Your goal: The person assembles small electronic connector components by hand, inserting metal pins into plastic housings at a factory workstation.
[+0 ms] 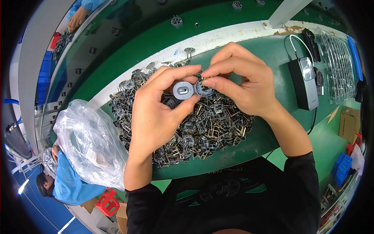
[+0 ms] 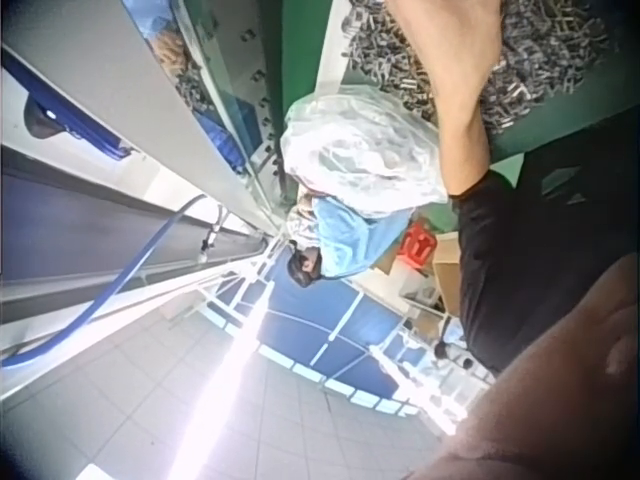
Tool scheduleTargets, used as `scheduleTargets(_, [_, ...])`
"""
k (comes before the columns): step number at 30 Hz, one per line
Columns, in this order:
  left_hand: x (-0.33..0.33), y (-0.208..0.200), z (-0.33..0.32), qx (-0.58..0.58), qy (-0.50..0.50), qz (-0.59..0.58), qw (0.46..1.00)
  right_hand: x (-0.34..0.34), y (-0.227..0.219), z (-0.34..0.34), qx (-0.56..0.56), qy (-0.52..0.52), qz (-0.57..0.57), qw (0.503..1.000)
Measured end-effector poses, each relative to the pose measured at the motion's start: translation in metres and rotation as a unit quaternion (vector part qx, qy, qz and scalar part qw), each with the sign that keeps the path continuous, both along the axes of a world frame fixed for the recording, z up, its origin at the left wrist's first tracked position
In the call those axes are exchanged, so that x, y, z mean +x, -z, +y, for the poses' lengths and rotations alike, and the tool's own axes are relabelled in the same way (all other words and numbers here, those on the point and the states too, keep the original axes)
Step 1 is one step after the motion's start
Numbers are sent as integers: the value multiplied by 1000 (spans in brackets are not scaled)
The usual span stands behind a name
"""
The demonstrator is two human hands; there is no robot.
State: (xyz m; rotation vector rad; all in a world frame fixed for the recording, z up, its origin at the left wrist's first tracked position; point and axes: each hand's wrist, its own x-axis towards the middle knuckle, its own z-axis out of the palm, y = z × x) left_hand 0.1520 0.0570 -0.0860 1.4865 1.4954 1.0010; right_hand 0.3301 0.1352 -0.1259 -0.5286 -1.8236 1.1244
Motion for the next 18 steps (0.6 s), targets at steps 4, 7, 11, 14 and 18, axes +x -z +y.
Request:
scheduleTargets(4, [3,1,0,2,-7,5,1000,-2,-1,-2,27,6,5,1000])
scheduleTargets(7, [4,-1,-1,25,-2,21,999,-2,-3,-3,41,13,6,999])
scheduleTargets(11, [4,-1,0,46,-5,41,998,-2,-2,-1,42,15,-1,999])
scheduleTargets(14, [4,2,2,79,-19,27,996,-7,1,-5,-1,26,17,1000])
scheduleTargets(18, [2,6,5,119,-30,-7,992,-6,-1,-9,-265,-45,43,962])
